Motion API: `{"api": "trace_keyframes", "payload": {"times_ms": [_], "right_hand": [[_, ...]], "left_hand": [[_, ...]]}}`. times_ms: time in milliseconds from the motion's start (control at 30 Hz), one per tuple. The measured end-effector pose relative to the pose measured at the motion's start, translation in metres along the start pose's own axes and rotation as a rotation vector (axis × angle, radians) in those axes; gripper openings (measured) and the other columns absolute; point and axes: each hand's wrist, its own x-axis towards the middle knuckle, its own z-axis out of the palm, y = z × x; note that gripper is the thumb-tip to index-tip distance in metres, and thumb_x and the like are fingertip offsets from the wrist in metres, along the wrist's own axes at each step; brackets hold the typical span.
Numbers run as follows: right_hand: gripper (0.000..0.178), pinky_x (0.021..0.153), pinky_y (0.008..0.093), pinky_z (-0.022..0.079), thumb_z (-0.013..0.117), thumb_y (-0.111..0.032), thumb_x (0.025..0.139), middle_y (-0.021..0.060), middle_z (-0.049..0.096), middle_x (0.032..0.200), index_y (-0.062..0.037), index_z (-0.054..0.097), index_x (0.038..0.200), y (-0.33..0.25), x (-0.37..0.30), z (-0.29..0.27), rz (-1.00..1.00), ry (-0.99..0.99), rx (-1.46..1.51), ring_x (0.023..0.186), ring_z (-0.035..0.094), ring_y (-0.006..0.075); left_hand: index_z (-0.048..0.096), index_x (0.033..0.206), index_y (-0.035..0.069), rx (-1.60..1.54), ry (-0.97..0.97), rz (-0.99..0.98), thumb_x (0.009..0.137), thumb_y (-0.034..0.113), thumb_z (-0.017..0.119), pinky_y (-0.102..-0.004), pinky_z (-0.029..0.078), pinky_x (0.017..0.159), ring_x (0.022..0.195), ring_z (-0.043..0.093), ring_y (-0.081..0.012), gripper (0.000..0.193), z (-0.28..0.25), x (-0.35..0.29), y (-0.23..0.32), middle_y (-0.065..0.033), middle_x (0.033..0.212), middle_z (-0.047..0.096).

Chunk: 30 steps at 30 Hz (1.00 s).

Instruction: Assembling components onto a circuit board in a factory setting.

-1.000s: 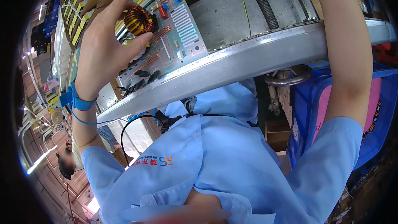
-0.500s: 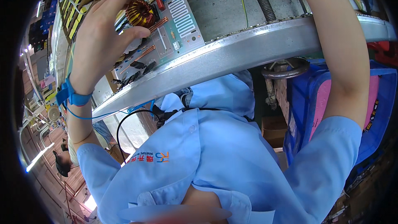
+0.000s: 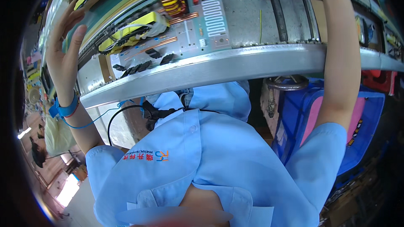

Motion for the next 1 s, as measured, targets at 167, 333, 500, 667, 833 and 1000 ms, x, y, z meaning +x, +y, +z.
{"api": "trace_keyframes", "payload": {"times_ms": [167, 333, 500, 667, 833, 1000], "right_hand": [[0.030, 0.081, 0.0329, 0.037, 0.055, -0.022, 0.090, 0.0095, 0.061, 0.099, 0.0012, 0.057, 0.109, -0.053, -0.056, -0.029, 0.248, -0.134, 1.175, 0.092, 0.052, 0.0208], [0.034, 0.068, 0.0318, 0.050, 0.058, -0.013, 0.088, 0.0119, 0.061, 0.109, 0.0075, 0.055, 0.115, -0.078, -0.142, 0.003, 0.296, -0.422, 0.779, 0.083, 0.061, 0.0193], [0.023, 0.070, 0.0232, 0.049, 0.068, -0.005, 0.083, 0.0027, 0.058, 0.095, 0.0018, 0.061, 0.104, -0.092, -0.166, 0.045, 0.449, -0.617, 0.504, 0.082, 0.057, 0.0082], [0.023, 0.073, 0.0215, 0.051, 0.068, 0.000, 0.082, 0.0029, 0.054, 0.100, 0.0036, 0.061, 0.104, -0.094, -0.174, 0.064, 0.353, -0.546, 0.373, 0.087, 0.058, 0.0091], [0.024, 0.072, 0.0208, 0.052, 0.070, 0.001, 0.081, 0.0039, 0.053, 0.103, 0.0052, 0.062, 0.103, -0.105, -0.180, 0.072, 0.341, -0.511, 0.179, 0.089, 0.059, 0.0095], [0.023, 0.071, 0.0218, 0.052, 0.069, -0.003, 0.083, 0.0051, 0.058, 0.102, 0.0041, 0.062, 0.104, -0.107, -0.186, 0.070, 0.389, -0.458, 0.164, 0.086, 0.061, 0.0091]], "left_hand": [[0.060, 0.127, 0.007, -0.074, 0.051, -0.121, 0.088, 0.020, 0.068, -0.0306, 0.047, 0.092, 0.105, 0.062, -0.0176, 0.042, -0.026, -0.037, -0.028, -0.0097, 0.111, 0.067], [0.058, 0.129, 0.007, -0.110, 0.037, -0.148, 0.093, 0.023, 0.062, -0.0316, 0.048, 0.093, 0.111, 0.060, -0.0201, 0.041, -0.017, -0.055, -0.043, -0.0127, 0.118, 0.064], [0.062, 0.124, 0.008, -0.459, 0.042, -0.320, 0.090, 0.018, 0.065, -0.0264, 0.048, 0.086, 0.098, 0.063, -0.0135, 0.036, 0.022, -0.055, -0.042, -0.0076, 0.108, 0.068], [0.063, 0.120, 0.004, -0.639, -0.004, -0.268, 0.093, 0.020, 0.060, -0.0264, 0.049, 0.082, 0.092, 0.064, -0.0138, 0.031, 0.038, -0.062, -0.042, -0.0089, 0.101, 0.069], [0.062, 0.119, 0.002, -0.663, -0.132, -0.267, 0.091, 0.018, 0.063, -0.0282, 0.050, 0.083, 0.088, 0.065, -0.0174, 0.033, 0.036, -0.065, -0.036, -0.0104, 0.098, 0.068], [0.055, 0.128, 0.006, -0.695, -0.059, -0.187, 0.085, 0.015, 0.068, -0.0337, 0.050, 0.084, 0.097, 0.064, -0.0245, 0.045, 0.040, -0.075, -0.034, -0.0121, 0.106, 0.064]]}}
